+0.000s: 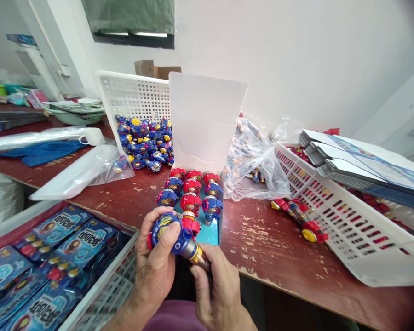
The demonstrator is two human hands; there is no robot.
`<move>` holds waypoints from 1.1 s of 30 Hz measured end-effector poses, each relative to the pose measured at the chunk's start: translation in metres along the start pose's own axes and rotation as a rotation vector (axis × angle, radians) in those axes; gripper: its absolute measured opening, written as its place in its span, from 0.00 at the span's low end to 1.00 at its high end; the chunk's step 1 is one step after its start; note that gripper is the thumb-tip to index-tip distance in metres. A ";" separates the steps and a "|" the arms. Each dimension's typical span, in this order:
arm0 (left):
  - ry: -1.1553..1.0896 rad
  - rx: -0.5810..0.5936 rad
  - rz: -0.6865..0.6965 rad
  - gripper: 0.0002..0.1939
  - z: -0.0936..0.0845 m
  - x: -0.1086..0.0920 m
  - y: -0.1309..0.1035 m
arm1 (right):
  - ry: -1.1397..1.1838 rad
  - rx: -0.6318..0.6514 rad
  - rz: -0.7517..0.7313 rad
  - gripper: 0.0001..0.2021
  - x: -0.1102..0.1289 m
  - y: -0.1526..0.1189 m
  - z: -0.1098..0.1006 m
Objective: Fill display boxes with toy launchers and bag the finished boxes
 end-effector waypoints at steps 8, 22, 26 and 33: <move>0.071 0.023 0.085 0.14 0.001 -0.006 -0.006 | 0.694 0.106 0.585 0.16 -0.028 -0.006 0.011; 0.126 0.137 0.098 0.13 0.009 -0.009 0.004 | 0.428 0.053 0.593 0.19 -0.038 -0.024 0.009; 0.111 0.190 0.040 0.13 0.014 -0.003 0.002 | 1.148 0.192 0.853 0.22 -0.033 -0.030 0.040; 0.106 0.120 0.004 0.15 0.013 0.004 0.003 | 0.862 0.188 0.790 0.18 -0.044 -0.022 0.025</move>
Point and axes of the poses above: each hand's wrist, its own y-axis towards the middle knuckle, its own z-axis out of the palm, x = y × z, the point moved 8 cm from there along y, towards the middle knuckle, and after that the axes turned 7 degrees about y, right-handed, at the moved point
